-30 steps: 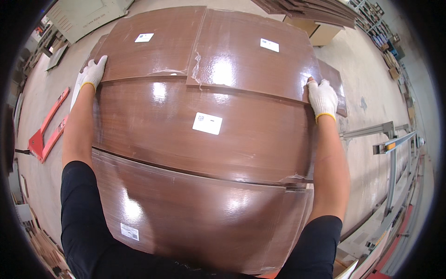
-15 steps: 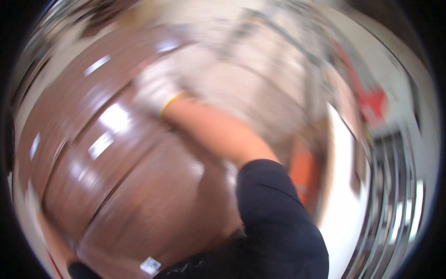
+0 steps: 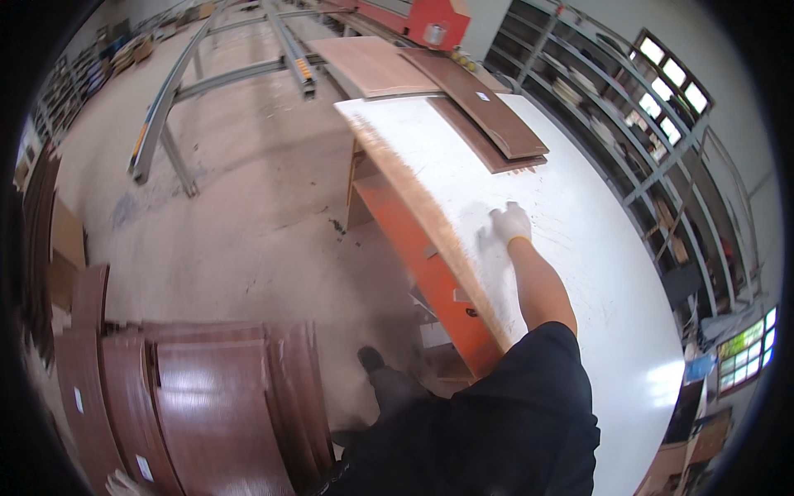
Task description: The person repeatedly picks up brown wood panels from a workbench and stacks them into a growing pile. The person then walks to a different area, picks up a strap from the floor, and places it into a green bag.
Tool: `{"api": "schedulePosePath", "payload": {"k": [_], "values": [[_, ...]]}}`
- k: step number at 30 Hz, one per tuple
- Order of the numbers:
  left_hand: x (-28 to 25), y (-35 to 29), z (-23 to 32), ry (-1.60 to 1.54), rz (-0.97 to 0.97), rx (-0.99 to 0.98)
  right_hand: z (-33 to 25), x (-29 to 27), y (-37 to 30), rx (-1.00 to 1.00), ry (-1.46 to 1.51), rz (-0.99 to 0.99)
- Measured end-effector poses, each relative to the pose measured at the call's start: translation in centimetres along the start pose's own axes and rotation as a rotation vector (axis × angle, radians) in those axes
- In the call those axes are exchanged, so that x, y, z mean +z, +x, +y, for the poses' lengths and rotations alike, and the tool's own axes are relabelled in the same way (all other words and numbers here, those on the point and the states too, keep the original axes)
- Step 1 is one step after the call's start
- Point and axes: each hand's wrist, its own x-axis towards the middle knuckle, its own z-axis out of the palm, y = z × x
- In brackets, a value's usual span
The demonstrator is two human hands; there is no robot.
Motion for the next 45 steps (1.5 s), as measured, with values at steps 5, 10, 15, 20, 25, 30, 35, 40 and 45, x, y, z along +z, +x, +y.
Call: {"api": "schedulePosePath", "payload": {"k": [5, 10, 15, 20, 25, 30, 35, 40, 45], "values": [[-8.8, 3.4, 22.2, -0.728, 0.119, 0.347, 8.8, 4.1, 15.8, 0.450, 1.311, -0.081], [-20.7, 1.9, 44.4, -1.141, -0.183, 0.491, 10.4, 8.9, 27.5, -0.159, 0.244, 0.251], [-31.2, -2.6, 65.9, -1.410, -0.504, 0.928, 11.6, 8.1, 33.1, 0.469, 1.690, 0.026], [-40.2, -17.0, 84.1, -1.577, -0.768, 1.403, 6.5, 5.2, 25.1, 0.308, 1.914, -0.093], [-44.6, -26.1, 87.0, -1.991, -1.964, 0.437, 0.3, 6.0, 12.1, 0.121, 2.283, -0.641], [-40.7, -21.5, 82.8, -2.011, -1.579, 0.649, 2.3, 11.0, 10.9, -0.390, 1.528, -0.631], [-34.8, -14.4, 76.4, -2.250, -1.860, -0.203, 0.8, 10.5, 18.2, 0.084, 1.902, -0.483], [-31.4, -8.7, 65.9, -2.168, -1.417, -0.366, -10.1, 8.5, 24.3, 0.014, 2.184, -0.632], [-28.3, -4.6, 53.5, -2.001, -1.140, -0.574, -13.7, 7.7, 16.1, -0.067, 2.005, -0.849]]}}
